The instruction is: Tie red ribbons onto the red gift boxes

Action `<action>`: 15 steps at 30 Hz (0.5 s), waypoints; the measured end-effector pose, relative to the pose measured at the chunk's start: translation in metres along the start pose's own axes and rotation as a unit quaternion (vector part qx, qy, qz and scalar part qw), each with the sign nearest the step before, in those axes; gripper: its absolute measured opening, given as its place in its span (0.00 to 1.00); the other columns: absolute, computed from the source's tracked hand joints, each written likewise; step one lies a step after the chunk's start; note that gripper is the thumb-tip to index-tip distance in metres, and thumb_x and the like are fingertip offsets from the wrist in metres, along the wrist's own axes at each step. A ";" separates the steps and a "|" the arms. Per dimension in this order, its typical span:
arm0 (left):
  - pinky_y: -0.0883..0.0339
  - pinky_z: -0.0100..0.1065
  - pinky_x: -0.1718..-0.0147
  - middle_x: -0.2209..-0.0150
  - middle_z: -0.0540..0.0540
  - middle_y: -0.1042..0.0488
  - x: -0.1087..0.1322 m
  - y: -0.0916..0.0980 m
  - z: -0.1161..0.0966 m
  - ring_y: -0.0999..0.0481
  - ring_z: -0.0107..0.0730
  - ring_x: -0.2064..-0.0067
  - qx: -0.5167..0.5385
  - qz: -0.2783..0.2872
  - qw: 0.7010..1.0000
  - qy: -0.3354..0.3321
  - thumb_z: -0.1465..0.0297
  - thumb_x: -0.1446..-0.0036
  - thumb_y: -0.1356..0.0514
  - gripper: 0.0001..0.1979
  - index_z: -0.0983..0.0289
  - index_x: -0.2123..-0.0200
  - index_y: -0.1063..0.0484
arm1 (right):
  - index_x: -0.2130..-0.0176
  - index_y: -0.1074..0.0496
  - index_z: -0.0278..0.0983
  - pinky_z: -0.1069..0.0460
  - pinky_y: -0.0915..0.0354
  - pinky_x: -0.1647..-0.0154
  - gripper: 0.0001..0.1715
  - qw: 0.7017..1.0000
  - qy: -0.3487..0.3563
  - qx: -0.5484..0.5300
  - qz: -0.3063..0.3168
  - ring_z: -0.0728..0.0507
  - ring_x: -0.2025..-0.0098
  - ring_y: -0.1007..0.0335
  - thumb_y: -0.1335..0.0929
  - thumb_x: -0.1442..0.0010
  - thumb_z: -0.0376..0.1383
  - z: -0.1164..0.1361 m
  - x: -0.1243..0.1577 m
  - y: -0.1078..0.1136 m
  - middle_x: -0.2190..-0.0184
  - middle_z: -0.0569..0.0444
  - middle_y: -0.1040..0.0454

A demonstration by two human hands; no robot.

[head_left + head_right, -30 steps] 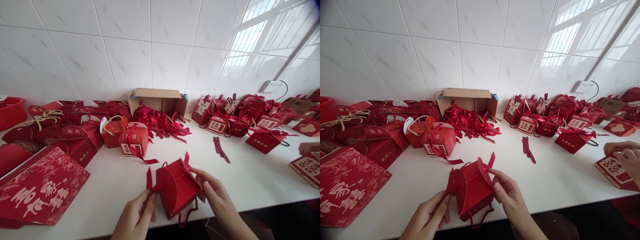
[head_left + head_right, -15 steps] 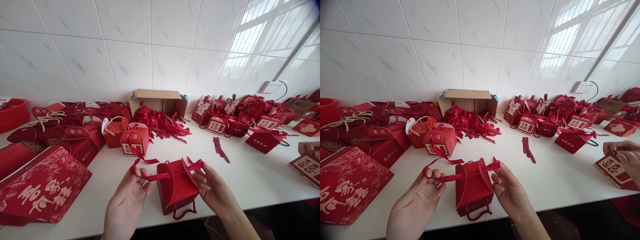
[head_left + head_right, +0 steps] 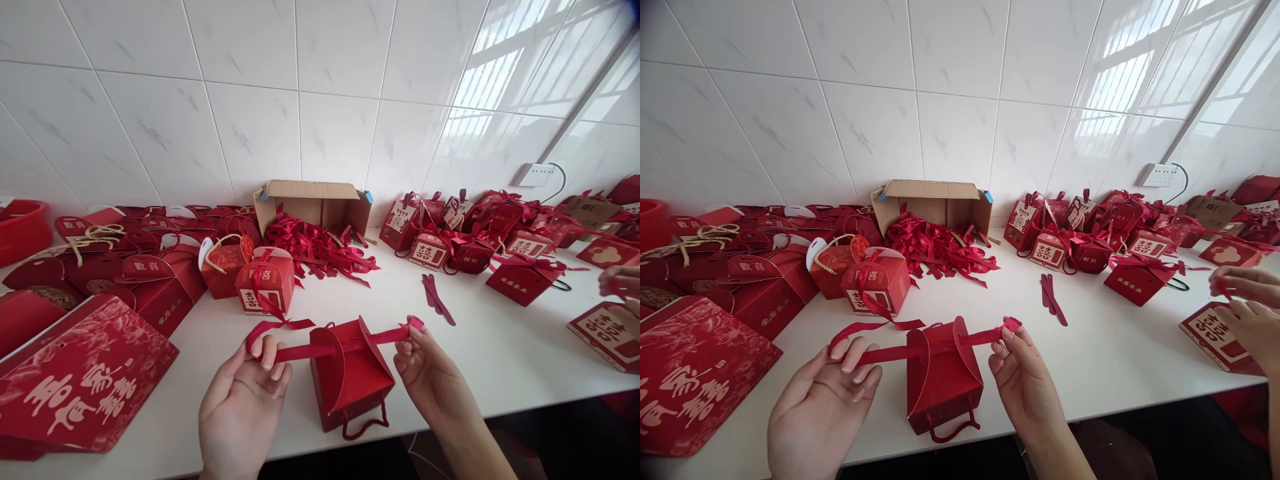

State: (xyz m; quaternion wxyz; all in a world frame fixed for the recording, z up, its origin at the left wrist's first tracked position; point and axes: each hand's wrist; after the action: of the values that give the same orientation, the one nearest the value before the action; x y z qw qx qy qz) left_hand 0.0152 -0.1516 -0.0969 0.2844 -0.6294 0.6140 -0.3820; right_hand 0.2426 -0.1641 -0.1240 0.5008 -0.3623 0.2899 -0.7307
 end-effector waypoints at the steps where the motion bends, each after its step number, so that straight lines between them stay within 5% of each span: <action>1: 0.34 0.28 0.80 0.76 0.48 0.39 -0.001 -0.001 -0.003 0.37 0.25 0.77 -0.002 0.010 1.000 -0.005 0.69 0.46 0.42 0.08 0.62 0.76 0.35 | 0.64 0.25 0.42 0.61 0.32 0.75 0.13 1.000 0.009 0.008 -0.001 0.55 0.75 0.33 0.24 0.52 0.32 0.002 0.000 -0.002 0.75 0.63 0.31; 7: 0.34 0.25 0.78 0.79 0.48 0.38 -0.008 -0.019 -0.020 0.36 0.25 0.75 -0.097 0.081 0.988 -0.085 0.69 0.46 0.39 0.03 0.62 0.70 0.28 | 0.69 0.23 0.42 0.54 0.31 0.69 0.05 0.980 0.142 0.136 0.035 0.50 0.68 0.30 0.26 0.48 0.40 0.020 -0.004 -0.016 0.65 0.56 0.24; 15: 0.41 0.23 0.79 0.75 0.51 0.31 -0.023 -0.068 -0.043 0.35 0.23 0.74 -0.264 0.165 0.938 -0.154 0.71 0.45 0.40 0.05 0.64 0.68 0.24 | 0.62 0.22 0.43 0.50 0.32 0.63 0.09 0.873 0.342 0.331 0.107 0.47 0.66 0.29 0.28 0.44 0.41 0.051 -0.006 -0.052 0.65 0.54 0.23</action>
State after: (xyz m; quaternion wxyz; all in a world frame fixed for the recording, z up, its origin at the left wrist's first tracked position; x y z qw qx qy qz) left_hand 0.0185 -0.1184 -0.0197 0.2581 -0.6225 0.7370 -0.0521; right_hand 0.2584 -0.1439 -0.0556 0.5362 0.1306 0.2212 -0.8040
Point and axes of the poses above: each hand's wrist, its own x-axis away from the middle knuckle, its own y-axis out of the back of the hand, z = x × y
